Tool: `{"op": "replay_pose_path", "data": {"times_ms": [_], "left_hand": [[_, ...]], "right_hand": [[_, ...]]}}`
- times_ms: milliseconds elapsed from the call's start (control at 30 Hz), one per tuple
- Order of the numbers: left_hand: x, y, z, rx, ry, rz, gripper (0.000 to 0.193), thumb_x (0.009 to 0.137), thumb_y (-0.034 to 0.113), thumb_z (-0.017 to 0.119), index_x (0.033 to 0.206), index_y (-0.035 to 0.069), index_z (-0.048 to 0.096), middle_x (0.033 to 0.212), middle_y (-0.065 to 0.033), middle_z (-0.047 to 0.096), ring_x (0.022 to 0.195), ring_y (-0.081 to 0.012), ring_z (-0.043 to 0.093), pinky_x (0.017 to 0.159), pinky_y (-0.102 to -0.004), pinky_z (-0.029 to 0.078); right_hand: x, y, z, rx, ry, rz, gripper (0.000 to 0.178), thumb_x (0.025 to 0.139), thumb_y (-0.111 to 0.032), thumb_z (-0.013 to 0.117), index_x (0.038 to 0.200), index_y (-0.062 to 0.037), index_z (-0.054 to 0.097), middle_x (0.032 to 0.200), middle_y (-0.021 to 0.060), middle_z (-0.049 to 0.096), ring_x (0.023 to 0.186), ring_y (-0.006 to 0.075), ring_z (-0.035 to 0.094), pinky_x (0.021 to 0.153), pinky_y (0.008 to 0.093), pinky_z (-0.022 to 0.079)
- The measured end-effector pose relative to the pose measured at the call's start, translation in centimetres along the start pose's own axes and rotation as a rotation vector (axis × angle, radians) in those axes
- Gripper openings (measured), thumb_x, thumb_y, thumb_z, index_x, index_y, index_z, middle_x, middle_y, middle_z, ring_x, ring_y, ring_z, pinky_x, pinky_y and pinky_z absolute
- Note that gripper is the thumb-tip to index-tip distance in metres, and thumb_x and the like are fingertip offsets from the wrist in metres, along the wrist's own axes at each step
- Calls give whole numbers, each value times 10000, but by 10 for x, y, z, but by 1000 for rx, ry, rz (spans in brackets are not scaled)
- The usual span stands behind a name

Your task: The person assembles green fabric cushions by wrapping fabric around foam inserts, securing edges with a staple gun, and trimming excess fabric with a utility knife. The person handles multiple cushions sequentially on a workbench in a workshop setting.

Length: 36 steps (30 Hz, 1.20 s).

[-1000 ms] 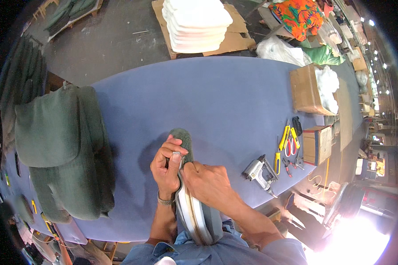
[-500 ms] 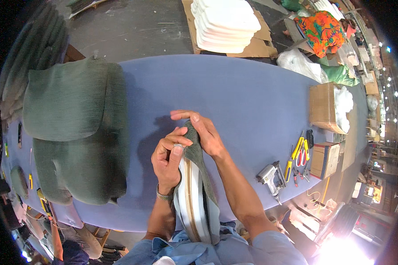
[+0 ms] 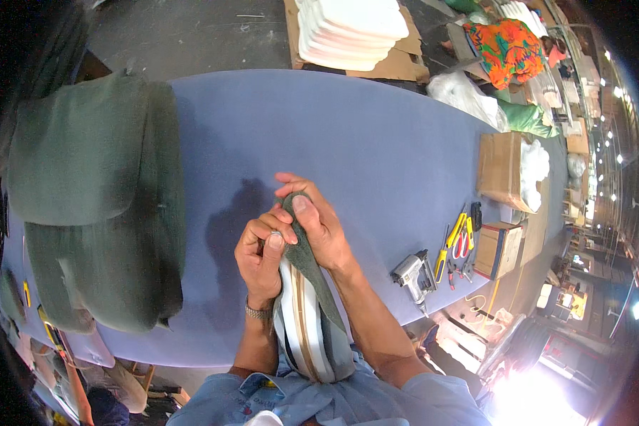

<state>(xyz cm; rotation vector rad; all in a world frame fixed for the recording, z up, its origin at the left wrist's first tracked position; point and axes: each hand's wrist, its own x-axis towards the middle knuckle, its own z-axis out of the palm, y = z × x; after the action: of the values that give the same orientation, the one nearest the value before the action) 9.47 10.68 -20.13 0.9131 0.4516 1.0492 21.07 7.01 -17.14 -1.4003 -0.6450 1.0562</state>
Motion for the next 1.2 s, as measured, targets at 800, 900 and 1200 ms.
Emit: {"op": "replay_pose_path", "data": {"times_ms": [800, 900, 1200], "left_hand": [[56, 34, -1, 446, -422, -308, 347, 997, 173, 603, 1314, 66, 696, 1506, -131, 559, 1439, -273, 455, 1210, -418, 317], [56, 32, -7, 515, -462, -255, 445, 996, 192, 607, 1421, 62, 605, 1526, -130, 538, 1483, -285, 408, 1237, -428, 275], [38, 24, 2, 462, -333, -263, 590, 967, 208, 642, 1520, 76, 487, 1555, -110, 507, 1503, -279, 379, 1241, -422, 263]], "right_hand": [[-27, 24, -8, -82, -49, -46, 819, 937, -223, 702, 1611, -38, 276, 1561, 207, 435, 1454, 300, 426, 1194, 428, 346], [-64, 31, -50, -117, -133, 10, 826, 907, -165, 724, 1604, -44, 298, 1557, 209, 450, 1449, 304, 444, 1194, 434, 361], [-290, 108, -276, -1210, 456, 486, 892, 757, -34, 775, 1558, -63, 384, 1298, 200, 630, 1145, 332, 624, 1013, 412, 502]]}}
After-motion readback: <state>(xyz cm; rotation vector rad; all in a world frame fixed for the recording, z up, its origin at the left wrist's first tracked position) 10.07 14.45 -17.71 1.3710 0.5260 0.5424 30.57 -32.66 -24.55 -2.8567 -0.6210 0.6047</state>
